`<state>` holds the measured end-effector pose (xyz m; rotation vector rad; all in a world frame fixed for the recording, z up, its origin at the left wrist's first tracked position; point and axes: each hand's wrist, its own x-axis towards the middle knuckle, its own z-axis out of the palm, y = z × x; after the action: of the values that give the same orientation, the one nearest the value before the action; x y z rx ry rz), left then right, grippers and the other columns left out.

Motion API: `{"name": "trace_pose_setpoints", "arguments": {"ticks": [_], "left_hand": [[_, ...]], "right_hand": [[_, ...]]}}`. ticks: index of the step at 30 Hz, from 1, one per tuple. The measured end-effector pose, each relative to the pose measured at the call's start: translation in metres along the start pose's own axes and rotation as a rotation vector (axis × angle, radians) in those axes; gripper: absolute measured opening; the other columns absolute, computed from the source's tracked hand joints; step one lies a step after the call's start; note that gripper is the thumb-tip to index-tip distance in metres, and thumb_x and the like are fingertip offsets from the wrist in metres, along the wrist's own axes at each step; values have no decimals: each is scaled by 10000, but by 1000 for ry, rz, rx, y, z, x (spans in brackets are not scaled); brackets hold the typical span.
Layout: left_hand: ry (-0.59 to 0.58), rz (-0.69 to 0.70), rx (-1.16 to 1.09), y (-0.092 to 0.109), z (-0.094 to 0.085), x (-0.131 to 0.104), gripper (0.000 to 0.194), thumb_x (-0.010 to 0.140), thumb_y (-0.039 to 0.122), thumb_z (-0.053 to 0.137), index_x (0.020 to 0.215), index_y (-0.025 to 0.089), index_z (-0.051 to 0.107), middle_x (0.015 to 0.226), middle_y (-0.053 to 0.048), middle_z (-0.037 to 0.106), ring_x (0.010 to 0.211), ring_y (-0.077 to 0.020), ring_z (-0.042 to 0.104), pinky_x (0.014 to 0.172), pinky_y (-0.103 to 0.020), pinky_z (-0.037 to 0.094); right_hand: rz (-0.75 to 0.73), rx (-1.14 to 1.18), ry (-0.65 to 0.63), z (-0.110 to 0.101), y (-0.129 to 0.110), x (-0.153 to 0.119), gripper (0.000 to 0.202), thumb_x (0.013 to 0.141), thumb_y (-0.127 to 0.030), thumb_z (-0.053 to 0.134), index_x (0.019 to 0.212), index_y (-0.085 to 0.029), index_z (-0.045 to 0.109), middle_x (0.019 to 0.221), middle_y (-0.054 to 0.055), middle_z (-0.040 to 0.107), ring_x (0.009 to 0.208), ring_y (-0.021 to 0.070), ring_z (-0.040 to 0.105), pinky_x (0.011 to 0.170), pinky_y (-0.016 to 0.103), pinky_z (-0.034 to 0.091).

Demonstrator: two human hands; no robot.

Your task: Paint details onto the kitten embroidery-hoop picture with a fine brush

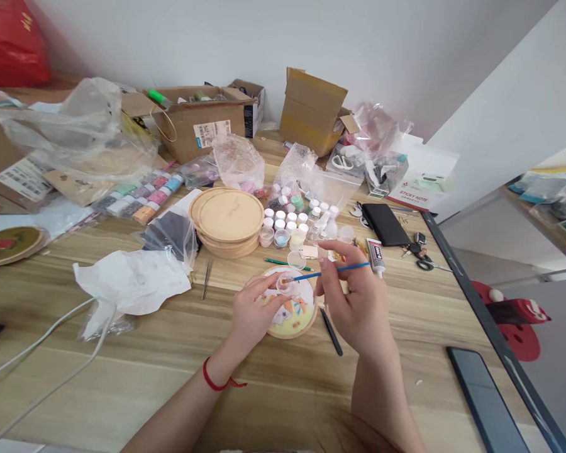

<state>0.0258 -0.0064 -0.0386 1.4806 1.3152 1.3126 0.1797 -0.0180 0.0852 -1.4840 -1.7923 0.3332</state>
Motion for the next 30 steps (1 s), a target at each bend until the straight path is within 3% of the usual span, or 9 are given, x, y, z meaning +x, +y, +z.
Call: {"name": "trace_pose_setpoints", "arguments": {"ticks": [4, 10, 15, 21, 26, 30], "left_hand": [[-5, -5, 22, -1, 0, 0, 326, 706, 264, 783, 1029, 229, 765, 918, -40, 736, 857, -207, 679, 841, -340, 550], [-7, -8, 3, 0, 1, 0, 332, 711, 279, 781, 1036, 214, 761, 919, -47, 736, 856, -209, 681, 851, -347, 552], [-14, -19, 11, 1, 0, 0, 321, 706, 264, 780, 1024, 225, 763, 924, -42, 736, 862, -209, 681, 852, -344, 551], [-12, -16, -16, 0, 0, -1, 347, 706, 276, 787, 1047, 219, 759, 958, -50, 741, 899, -216, 686, 874, -345, 546], [-17, -20, 20, 1, 0, -1, 324, 704, 269, 786, 1025, 228, 765, 919, -40, 737, 855, -207, 684, 841, -337, 555], [-20, -16, 16, 2, 0, -1, 330, 713, 295, 785, 1033, 218, 759, 918, -50, 739, 844, -209, 685, 838, -344, 560]], "right_hand": [[0, -73, -109, 2, 1, 0, 245, 976, -288, 432, 1154, -194, 570, 568, -52, 646, 423, 107, 577, 455, 215, 374], [20, -17, -7, -1, 0, 0, 250, 970, -276, 442, 1181, -202, 554, 591, -46, 647, 501, 121, 628, 529, 217, 437], [18, -62, -122, 1, -2, 0, 232, 971, -279, 449, 1144, -197, 580, 573, -56, 647, 390, 97, 537, 446, 209, 368], [18, 45, 13, -1, 0, -1, 247, 968, -272, 442, 1176, -200, 552, 572, -54, 619, 492, 124, 624, 510, 222, 440], [3, -73, -97, -1, 0, -1, 230, 972, -279, 448, 1145, -198, 576, 559, -60, 636, 400, 98, 547, 456, 213, 372], [30, -21, -37, -3, -1, 0, 245, 977, -293, 433, 1165, -202, 560, 572, -53, 639, 461, 115, 598, 506, 219, 423]]}}
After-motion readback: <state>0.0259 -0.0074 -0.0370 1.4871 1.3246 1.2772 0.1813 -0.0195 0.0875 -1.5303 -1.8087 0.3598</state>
